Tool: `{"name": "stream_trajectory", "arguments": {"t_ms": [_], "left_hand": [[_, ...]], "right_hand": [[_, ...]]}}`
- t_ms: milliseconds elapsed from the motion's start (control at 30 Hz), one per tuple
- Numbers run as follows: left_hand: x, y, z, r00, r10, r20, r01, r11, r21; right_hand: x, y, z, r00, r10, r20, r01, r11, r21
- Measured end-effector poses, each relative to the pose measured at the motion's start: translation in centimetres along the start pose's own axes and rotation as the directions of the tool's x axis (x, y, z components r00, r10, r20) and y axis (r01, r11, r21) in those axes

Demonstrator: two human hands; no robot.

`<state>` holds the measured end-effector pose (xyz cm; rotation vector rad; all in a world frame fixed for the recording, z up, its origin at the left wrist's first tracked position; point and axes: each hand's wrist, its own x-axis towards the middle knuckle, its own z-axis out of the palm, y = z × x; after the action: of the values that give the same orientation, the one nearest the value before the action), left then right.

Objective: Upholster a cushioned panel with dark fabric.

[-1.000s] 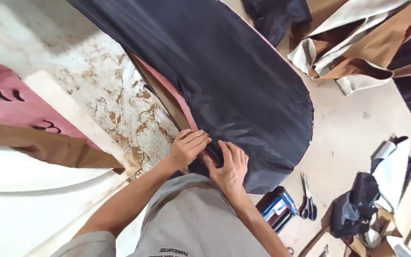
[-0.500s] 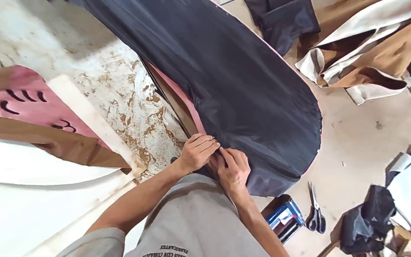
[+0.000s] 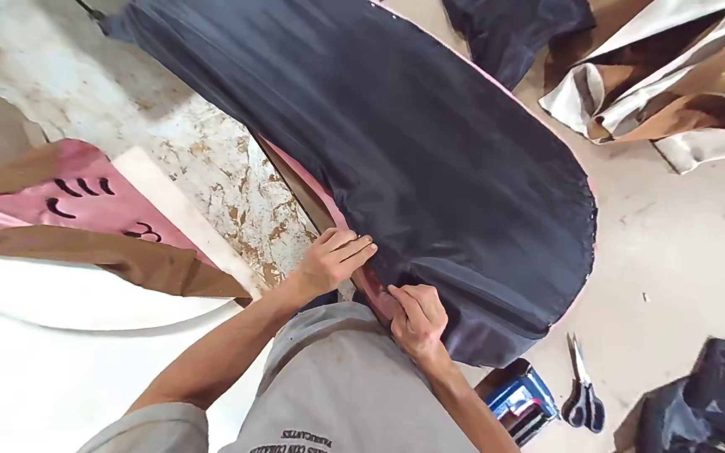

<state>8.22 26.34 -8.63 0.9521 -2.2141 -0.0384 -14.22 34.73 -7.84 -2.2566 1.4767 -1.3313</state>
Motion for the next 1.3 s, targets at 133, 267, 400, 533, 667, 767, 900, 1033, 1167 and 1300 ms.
{"name": "stream_trajectory", "arguments": {"t_ms": [133, 267, 400, 533, 667, 767, 900, 1033, 1167, 1300], "left_hand": [[-0.8, -0.2, 1.3, 0.99, -0.065, -0.128, 0.051, 0.992, -0.111], [-1.2, 0.2, 1.8, 0.978, -0.127, -0.167, 0.102, 0.983, -0.15], [-1.8, 0.6, 1.5, 0.972, -0.189, -0.142, 0.17, 0.976, -0.14], [-2.7, 1.4, 2.4, 0.944, -0.284, -0.168, 0.261, 0.954, -0.147], [-2.4, 1.6, 3.0, 0.924, -0.315, -0.217, 0.273, 0.941, -0.202], [-2.5, 1.5, 3.4, 0.908, -0.337, -0.25, 0.283, 0.931, -0.23], [-2.9, 2.0, 3.5, 0.891, -0.384, -0.244, 0.312, 0.906, -0.285], [-2.7, 1.9, 3.6, 0.884, -0.403, -0.236, 0.324, 0.893, -0.311], [-2.7, 1.8, 3.9, 0.877, -0.409, -0.251, 0.323, 0.89, -0.321], [-2.7, 2.3, 4.1, 0.851, -0.455, -0.264, 0.353, 0.866, -0.354]], "right_hand": [[0.2, 0.1, 0.2, 0.999, -0.017, 0.028, 0.018, 0.999, -0.05], [-0.1, 0.3, 0.3, 0.999, -0.017, 0.041, 0.02, 0.997, -0.068], [-0.6, 0.3, 0.9, 0.999, -0.013, 0.051, 0.017, 0.996, -0.088], [-0.5, 0.1, 0.8, 0.998, 0.002, 0.056, 0.003, 0.996, -0.085], [-1.0, -2.1, -7.4, 0.973, 0.228, -0.045, -0.23, 0.926, -0.3], [-5.3, -3.5, -15.4, 0.786, 0.577, -0.222, -0.575, 0.551, -0.605], [-15.0, -4.4, -18.0, 0.197, 0.945, -0.26, -0.728, -0.036, -0.685], [-19.4, -2.6, -15.8, 0.153, 0.935, -0.319, -0.773, -0.088, -0.628], [-16.7, -0.3, -17.9, -0.032, 0.949, -0.315, -0.902, -0.164, -0.4], [-10.3, -1.9, -25.2, -0.247, 0.921, -0.301, -0.951, -0.29, -0.107]]}}
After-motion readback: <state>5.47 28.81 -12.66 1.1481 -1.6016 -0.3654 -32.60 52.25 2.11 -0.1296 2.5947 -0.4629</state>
